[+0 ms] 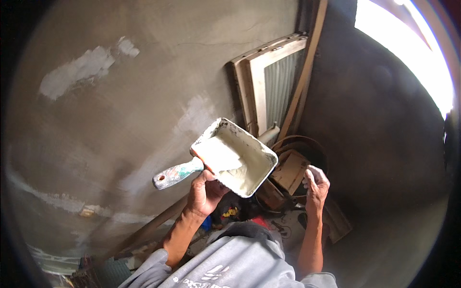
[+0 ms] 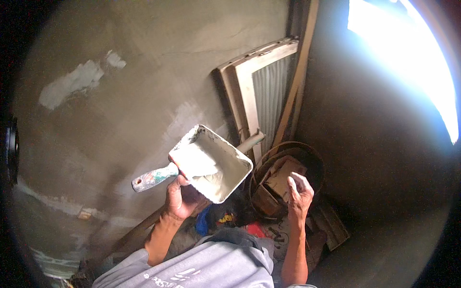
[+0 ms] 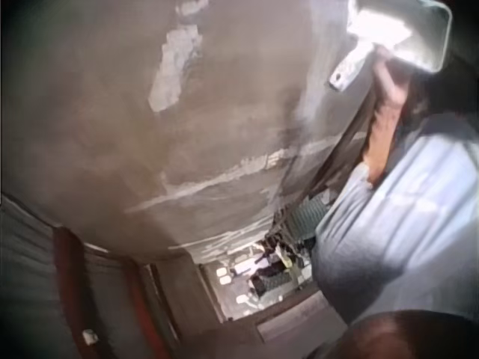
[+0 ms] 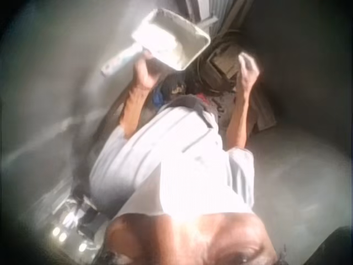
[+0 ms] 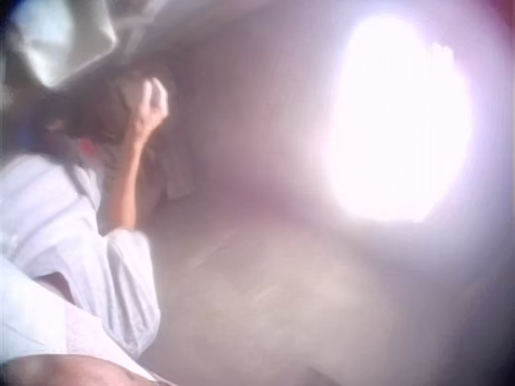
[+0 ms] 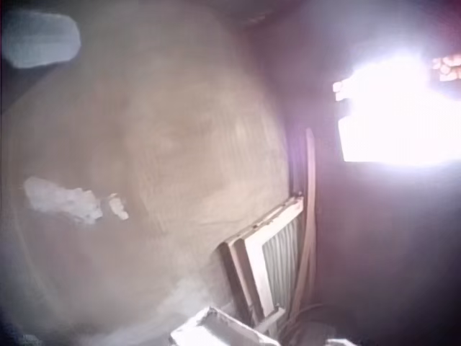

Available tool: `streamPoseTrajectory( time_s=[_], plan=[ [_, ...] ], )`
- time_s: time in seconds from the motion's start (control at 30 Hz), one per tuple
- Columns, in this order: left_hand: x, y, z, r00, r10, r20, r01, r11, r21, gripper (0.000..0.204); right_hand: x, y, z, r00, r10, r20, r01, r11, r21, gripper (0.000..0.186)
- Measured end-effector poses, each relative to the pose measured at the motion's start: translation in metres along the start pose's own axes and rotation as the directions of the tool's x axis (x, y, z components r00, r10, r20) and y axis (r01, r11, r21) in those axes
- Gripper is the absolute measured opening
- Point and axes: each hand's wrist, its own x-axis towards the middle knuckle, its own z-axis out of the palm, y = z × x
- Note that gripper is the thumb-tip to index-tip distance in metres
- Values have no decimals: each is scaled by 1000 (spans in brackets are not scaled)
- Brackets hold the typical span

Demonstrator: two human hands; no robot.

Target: The person applies patching compound to cracks and holes in a concrete wall using a putty knife and a plastic container.

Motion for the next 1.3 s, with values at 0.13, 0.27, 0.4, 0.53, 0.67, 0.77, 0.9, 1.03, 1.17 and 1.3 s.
streamPoseTrajectory(
  time_s=[0.13, 0.27, 0.4, 0.53, 0.67, 0.77, 0.9, 1.03, 1.17, 1.3],
  plan=[
    [-23, -49, -31, 989, 58, -134, -64, 997, -41, 40, -26, -37, 13, 969, -95, 229, 115, 990, -77, 15],
    [-10, -47, -20, 984, 52, -172, -65, 996, -68, 39, -13, -70, 43, 871, -276, 407, 366, 916, -163, 18],
    [6, -29, -14, 985, 71, -155, -87, 992, -96, 37, -6, -110, 84, 713, -323, 622, 517, 842, -156, 24],
    [11, -19, -16, 980, 90, -177, -110, 989, -104, 32, -5, -128, 116, 497, -406, 767, 688, 723, -64, 30],
    [17, -20, -7, 968, 135, -213, -155, 984, -82, 30, 9, -127, 128, 493, -306, 814, 649, 753, -110, 32],
    [17, -24, -13, 977, 177, -119, -183, 982, -38, 30, 13, -137, 145, 442, -293, 848, 676, 731, -99, 32],
    [12, -25, -5, 968, 182, -171, -215, 956, -198, 33, 23, -135, 168, 296, -228, 928, 691, 721, -43, 29],
    [6, -20, -10, 965, 143, -221, -172, 978, -120, 38, 37, -139, 175, 146, -118, 982, 654, 756, -6, 27],
    [6, -5, 7, 961, 153, -228, -186, 974, -128, 36, 48, -150, 186, 34, -78, 996, 650, 759, 37, 23],
    [-1, 3, -2, 952, 111, -285, -142, 986, -91, 34, 44, -154, 191, 83, -132, 988, 760, 649, 23, 24]
  ],
)
